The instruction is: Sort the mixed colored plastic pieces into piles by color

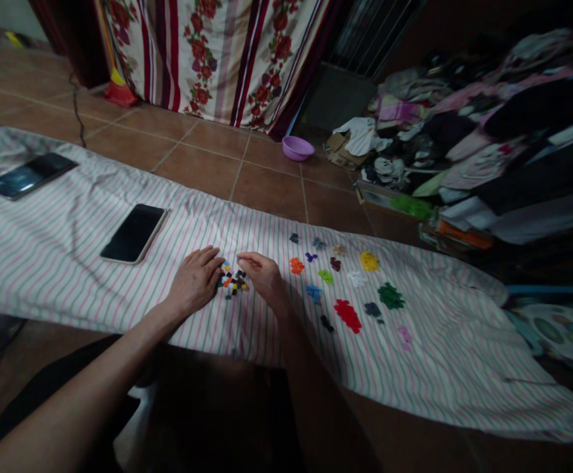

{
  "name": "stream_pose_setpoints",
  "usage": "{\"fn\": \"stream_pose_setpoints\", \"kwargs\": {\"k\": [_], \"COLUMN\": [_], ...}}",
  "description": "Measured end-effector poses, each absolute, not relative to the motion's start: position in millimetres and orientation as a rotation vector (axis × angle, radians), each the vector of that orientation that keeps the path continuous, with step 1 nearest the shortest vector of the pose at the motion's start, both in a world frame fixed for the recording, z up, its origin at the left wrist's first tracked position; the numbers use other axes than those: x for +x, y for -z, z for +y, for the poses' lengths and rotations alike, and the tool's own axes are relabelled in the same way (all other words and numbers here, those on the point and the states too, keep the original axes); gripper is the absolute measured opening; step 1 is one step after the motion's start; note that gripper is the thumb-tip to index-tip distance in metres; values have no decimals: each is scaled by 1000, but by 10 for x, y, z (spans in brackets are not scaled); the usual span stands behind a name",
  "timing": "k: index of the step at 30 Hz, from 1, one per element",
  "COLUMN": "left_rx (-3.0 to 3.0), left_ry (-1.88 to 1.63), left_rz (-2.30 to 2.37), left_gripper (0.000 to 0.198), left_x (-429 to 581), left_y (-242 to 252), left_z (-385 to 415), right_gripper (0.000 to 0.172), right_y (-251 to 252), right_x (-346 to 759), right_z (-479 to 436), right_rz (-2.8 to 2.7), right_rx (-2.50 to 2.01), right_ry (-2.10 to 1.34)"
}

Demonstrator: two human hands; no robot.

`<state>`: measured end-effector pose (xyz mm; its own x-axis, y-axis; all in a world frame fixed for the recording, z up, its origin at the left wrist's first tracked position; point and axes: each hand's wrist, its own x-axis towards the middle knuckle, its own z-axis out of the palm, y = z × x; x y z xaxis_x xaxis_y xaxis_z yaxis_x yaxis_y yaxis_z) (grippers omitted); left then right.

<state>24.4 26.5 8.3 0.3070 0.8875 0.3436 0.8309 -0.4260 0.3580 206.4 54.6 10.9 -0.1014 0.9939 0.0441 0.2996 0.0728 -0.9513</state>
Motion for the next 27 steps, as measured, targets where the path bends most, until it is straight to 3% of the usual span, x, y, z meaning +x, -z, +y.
{"fn": "stream_pose_setpoints", "kwargs": {"k": [27], "left_rx": [2469], "left_ry": [-748], "left_rz": [1630], "left_gripper": [35], "left_x": [256], "left_y": [-100], "left_z": [259], "right_gripper": [33], "right_y": [-197], "right_x": [2088], "right_z": [646], "right_rz": [-1139], "right_rx": [-1376], "right_ry": [-1214]}}
